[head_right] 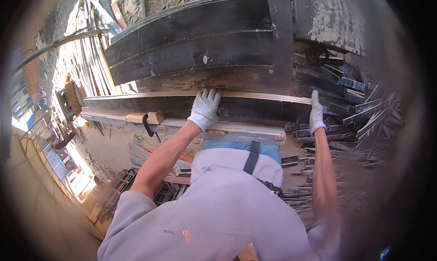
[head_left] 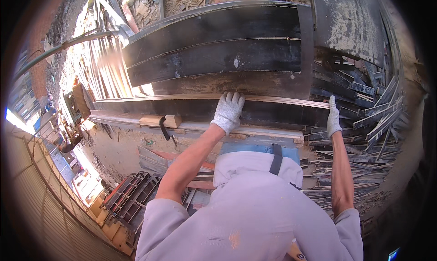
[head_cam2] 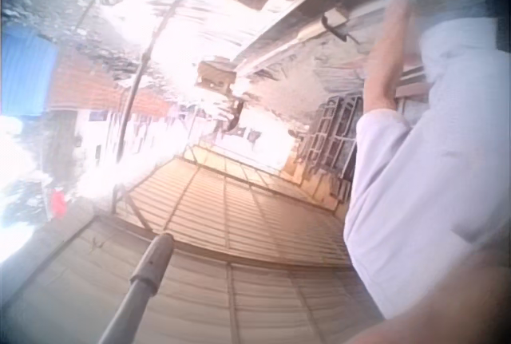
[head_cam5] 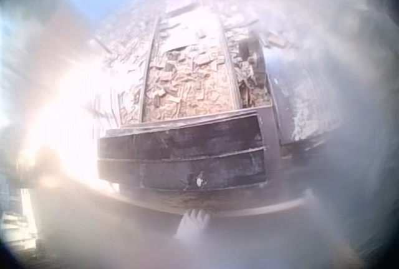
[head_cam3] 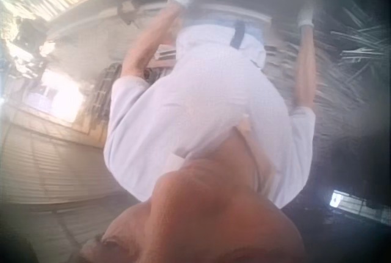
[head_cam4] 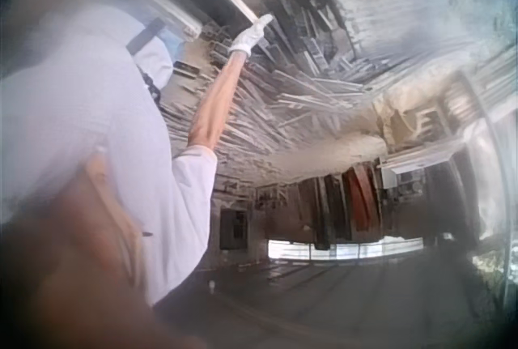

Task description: The person picks up long, dark wood planks from a pile on the ground and places them onto a growing stack on a workbench. The person handles the planks one at a time, aligning them before stacking.

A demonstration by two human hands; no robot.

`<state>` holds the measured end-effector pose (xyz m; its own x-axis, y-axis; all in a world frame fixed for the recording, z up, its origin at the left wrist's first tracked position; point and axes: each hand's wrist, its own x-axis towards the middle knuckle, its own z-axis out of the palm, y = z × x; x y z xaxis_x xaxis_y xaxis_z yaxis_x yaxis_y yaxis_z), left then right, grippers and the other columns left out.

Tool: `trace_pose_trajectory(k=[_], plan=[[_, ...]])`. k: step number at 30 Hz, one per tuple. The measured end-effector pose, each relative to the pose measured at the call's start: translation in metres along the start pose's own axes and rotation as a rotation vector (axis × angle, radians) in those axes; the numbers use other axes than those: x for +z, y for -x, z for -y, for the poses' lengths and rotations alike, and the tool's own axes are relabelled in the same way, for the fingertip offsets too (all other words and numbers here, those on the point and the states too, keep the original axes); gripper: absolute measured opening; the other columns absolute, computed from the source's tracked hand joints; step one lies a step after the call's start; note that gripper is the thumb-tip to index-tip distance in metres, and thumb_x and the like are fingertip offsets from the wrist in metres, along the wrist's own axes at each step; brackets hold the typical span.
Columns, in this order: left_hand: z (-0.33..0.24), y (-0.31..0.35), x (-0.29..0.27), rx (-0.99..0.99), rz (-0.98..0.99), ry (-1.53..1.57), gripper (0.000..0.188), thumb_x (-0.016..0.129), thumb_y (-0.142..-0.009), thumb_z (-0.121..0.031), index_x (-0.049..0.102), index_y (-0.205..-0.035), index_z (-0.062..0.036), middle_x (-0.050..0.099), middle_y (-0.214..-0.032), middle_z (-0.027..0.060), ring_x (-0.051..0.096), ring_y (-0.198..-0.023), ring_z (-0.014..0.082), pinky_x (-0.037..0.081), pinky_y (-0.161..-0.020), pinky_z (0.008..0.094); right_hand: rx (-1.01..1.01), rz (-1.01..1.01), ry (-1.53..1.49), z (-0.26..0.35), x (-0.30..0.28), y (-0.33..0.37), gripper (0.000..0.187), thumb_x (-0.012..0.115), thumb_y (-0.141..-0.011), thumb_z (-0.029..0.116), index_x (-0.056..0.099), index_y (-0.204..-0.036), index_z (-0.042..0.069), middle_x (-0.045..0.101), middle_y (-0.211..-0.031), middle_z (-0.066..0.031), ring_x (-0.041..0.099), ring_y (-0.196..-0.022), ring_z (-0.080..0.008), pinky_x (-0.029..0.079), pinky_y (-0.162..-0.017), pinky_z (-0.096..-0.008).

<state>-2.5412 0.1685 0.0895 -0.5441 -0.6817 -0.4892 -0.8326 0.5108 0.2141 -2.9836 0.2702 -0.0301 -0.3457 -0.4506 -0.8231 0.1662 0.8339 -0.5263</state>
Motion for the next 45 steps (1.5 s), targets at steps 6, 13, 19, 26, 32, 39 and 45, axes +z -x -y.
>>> trace_pose_trajectory(k=[6,13,19,26,32,39,45], plan=[[0.052,0.033,0.005,-0.069,-0.029,-0.023,0.074,0.080,-0.069,-0.019,0.055,-0.137,-0.0005,0.059,-0.131,0.0196,0.057,-0.120,0.0410,0.047,-0.105,0.0531,0.021,-0.051,0.227,0.006,0.075,0.029,0.095,0.038,-0.100,0.085,0.078,-0.105,-0.001,0.073,-0.092,-0.0106,0.060,-0.090,-0.0214,0.049,-0.090,-0.0401],[0.068,0.038,0.020,-0.070,0.002,-0.074,0.104,0.087,-0.065,-0.023,0.040,-0.155,-0.0013,0.055,-0.142,0.0212,0.054,-0.130,0.0415,0.044,-0.110,0.0557,0.064,0.249,-0.006,0.022,0.078,0.048,0.113,0.028,-0.098,0.090,0.042,-0.163,-0.002,0.042,-0.169,-0.0187,0.036,-0.155,-0.0264,0.023,-0.129,-0.0398],[0.067,0.038,0.018,-0.098,0.052,-0.096,0.100,0.089,-0.067,-0.028,0.044,-0.152,-0.0032,0.055,-0.140,0.0204,0.054,-0.130,0.0414,0.044,-0.108,0.0578,0.144,0.125,-0.272,0.019,0.057,0.059,0.120,0.016,-0.095,0.093,0.018,-0.171,0.000,0.025,-0.176,-0.0199,0.024,-0.162,-0.0289,0.014,-0.133,-0.0426],[0.072,0.034,0.016,-0.113,0.068,-0.083,0.102,0.093,-0.065,-0.033,0.045,-0.150,-0.0035,0.054,-0.141,0.0223,0.052,-0.132,0.0427,0.044,-0.109,0.0582,0.256,0.136,-0.154,0.032,0.086,0.071,0.123,0.018,-0.093,0.095,0.025,-0.169,-0.002,0.027,-0.175,-0.0187,0.026,-0.161,-0.0276,0.018,-0.132,-0.0409],[0.070,0.036,0.010,-0.087,0.050,-0.154,0.095,0.090,-0.069,-0.033,0.047,-0.149,-0.0037,0.056,-0.139,0.0195,0.054,-0.130,0.0407,0.045,-0.107,0.0576,-0.594,-0.155,0.536,0.051,0.092,0.105,0.110,0.059,-0.093,0.076,0.031,-0.166,-0.002,0.028,-0.172,-0.0279,0.020,-0.163,-0.0404,0.014,-0.134,-0.0505],[0.066,0.032,0.013,-0.103,0.044,-0.164,0.094,0.089,-0.072,-0.035,0.047,-0.149,-0.0033,0.056,-0.139,0.0203,0.053,-0.130,0.0415,0.045,-0.107,0.0575,-1.313,0.043,1.370,0.033,0.141,0.096,0.096,0.072,-0.085,0.039,0.034,-0.165,0.002,0.051,-0.151,-0.0270,0.047,-0.143,-0.0456,0.026,-0.126,-0.0611],[0.061,0.037,0.013,-0.151,0.023,-0.110,0.110,0.094,-0.068,-0.033,0.037,-0.157,-0.0024,0.052,-0.144,0.0226,0.050,-0.138,0.0410,0.040,-0.116,0.0589,-1.278,0.175,1.263,0.046,0.134,0.100,0.096,0.075,-0.071,0.032,0.045,-0.158,0.001,0.057,-0.126,-0.0199,0.057,-0.120,-0.0370,0.040,-0.111,-0.0529]])
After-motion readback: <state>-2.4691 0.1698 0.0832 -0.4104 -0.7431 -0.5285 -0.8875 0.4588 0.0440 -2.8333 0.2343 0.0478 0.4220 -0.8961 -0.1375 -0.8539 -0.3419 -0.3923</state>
